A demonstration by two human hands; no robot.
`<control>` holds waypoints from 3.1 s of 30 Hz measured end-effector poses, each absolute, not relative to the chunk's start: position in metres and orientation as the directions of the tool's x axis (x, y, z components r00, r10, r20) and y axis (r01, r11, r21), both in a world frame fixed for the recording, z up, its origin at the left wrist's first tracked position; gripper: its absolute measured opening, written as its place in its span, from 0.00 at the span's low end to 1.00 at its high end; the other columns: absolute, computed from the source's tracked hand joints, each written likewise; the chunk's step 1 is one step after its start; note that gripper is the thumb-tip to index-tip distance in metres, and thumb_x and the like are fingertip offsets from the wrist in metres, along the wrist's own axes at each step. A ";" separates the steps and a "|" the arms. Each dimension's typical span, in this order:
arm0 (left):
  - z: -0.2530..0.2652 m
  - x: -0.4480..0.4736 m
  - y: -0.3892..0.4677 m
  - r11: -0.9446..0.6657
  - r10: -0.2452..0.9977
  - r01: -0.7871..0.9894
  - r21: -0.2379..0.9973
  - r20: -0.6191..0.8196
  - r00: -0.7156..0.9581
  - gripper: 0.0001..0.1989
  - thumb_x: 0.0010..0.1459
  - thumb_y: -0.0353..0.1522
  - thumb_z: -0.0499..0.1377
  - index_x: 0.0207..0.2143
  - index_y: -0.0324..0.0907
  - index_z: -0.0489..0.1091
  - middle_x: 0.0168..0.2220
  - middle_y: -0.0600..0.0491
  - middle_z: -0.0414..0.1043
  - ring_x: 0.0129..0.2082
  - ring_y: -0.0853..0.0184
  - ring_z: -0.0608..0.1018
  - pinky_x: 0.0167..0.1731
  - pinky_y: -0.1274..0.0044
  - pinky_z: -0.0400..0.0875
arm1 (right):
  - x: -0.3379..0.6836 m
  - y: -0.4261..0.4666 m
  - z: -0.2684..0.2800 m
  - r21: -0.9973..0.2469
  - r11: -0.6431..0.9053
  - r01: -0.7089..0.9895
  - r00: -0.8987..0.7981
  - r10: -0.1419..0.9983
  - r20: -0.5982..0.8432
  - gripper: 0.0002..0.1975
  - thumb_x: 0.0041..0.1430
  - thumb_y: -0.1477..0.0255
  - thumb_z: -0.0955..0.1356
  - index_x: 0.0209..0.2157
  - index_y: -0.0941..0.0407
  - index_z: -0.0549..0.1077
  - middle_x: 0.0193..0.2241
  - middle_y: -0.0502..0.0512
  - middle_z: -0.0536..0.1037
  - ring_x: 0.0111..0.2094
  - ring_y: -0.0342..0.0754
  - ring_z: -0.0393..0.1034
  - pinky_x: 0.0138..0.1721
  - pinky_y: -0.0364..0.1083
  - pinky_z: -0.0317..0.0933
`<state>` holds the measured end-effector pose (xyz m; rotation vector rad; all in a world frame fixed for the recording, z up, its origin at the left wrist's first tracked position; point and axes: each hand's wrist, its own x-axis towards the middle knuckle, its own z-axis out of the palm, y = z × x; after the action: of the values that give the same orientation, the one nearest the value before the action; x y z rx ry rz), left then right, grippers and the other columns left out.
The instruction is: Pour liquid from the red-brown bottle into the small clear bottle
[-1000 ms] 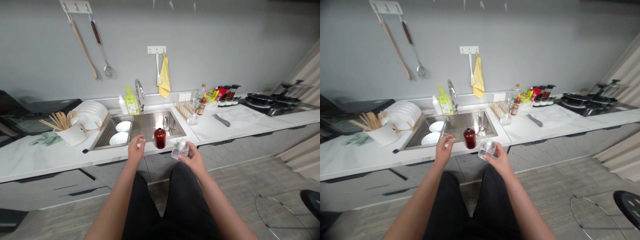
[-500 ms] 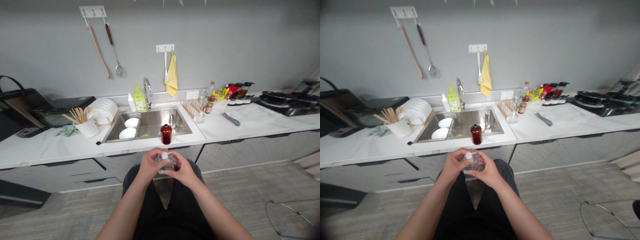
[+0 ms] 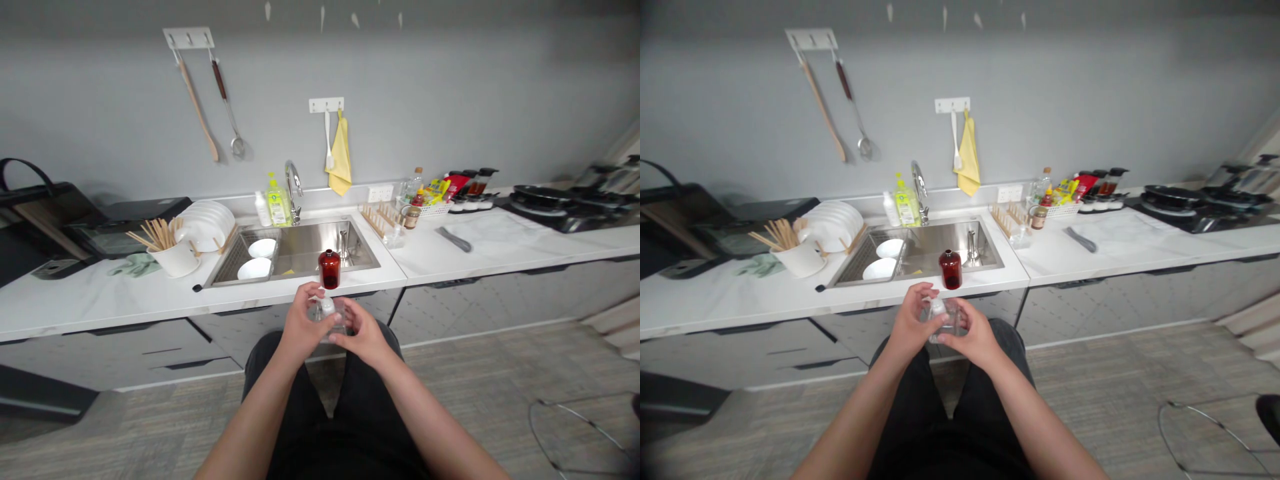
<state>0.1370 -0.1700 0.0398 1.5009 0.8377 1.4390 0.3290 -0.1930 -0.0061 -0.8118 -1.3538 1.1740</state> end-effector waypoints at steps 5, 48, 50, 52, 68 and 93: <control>0.039 0.137 -0.173 -0.290 0.907 -0.232 0.928 0.344 0.243 0.37 0.65 0.45 0.73 0.71 0.48 0.67 0.57 0.43 0.83 0.60 0.51 0.82 0.61 0.61 0.75 | 0.328 -0.195 -0.007 -0.947 0.289 -0.144 -0.152 0.939 0.309 0.41 0.50 0.60 0.88 0.64 0.46 0.77 0.66 0.62 0.82 0.63 0.64 0.82 0.59 0.58 0.79; 0.053 0.138 -0.193 -0.349 0.870 -0.175 0.921 0.388 0.306 0.39 0.66 0.42 0.73 0.74 0.48 0.64 0.53 0.43 0.85 0.68 0.47 0.79 0.66 0.56 0.73 | 0.336 -0.214 -0.001 -0.950 0.280 -0.138 -0.182 0.936 0.303 0.42 0.49 0.60 0.89 0.64 0.46 0.76 0.65 0.60 0.82 0.60 0.61 0.83 0.59 0.58 0.79; 0.055 0.137 -0.193 -0.390 0.879 -0.122 0.913 0.408 0.247 0.39 0.63 0.41 0.76 0.71 0.46 0.67 0.47 0.46 0.84 0.65 0.49 0.81 0.68 0.57 0.71 | 0.334 -0.214 0.000 -0.954 0.277 -0.119 -0.175 0.939 0.295 0.43 0.48 0.60 0.89 0.64 0.46 0.76 0.65 0.61 0.82 0.61 0.62 0.83 0.59 0.58 0.79; 0.056 0.135 -0.194 -0.424 0.870 -0.097 0.900 0.435 0.233 0.40 0.59 0.41 0.78 0.69 0.47 0.69 0.50 0.46 0.83 0.61 0.50 0.83 0.68 0.58 0.71 | 0.331 -0.215 0.000 -0.956 0.275 -0.103 -0.172 0.942 0.289 0.45 0.48 0.60 0.89 0.65 0.46 0.76 0.65 0.62 0.82 0.62 0.64 0.82 0.61 0.60 0.78; 0.057 0.124 -0.198 -0.356 0.884 -0.112 0.928 0.374 0.281 0.33 0.66 0.41 0.74 0.69 0.47 0.72 0.61 0.41 0.84 0.63 0.50 0.83 0.69 0.57 0.72 | 0.323 -0.212 -0.004 -0.954 0.258 -0.154 -0.163 0.945 0.282 0.44 0.47 0.60 0.89 0.64 0.46 0.76 0.65 0.62 0.82 0.61 0.63 0.83 0.59 0.58 0.79; 0.106 0.111 -0.198 -0.601 0.792 0.385 0.701 0.587 0.167 0.16 0.71 0.40 0.70 0.58 0.51 0.86 0.57 0.49 0.88 0.58 0.51 0.88 0.62 0.61 0.81 | 0.322 -0.209 -0.004 -0.958 0.279 -0.069 -0.124 0.950 0.286 0.43 0.48 0.60 0.89 0.63 0.48 0.77 0.61 0.60 0.83 0.57 0.60 0.83 0.61 0.59 0.79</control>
<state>0.1110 -0.1983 0.1055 2.0596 1.1154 1.4166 0.3222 -0.2094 -0.0036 -0.8927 -1.3896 1.1105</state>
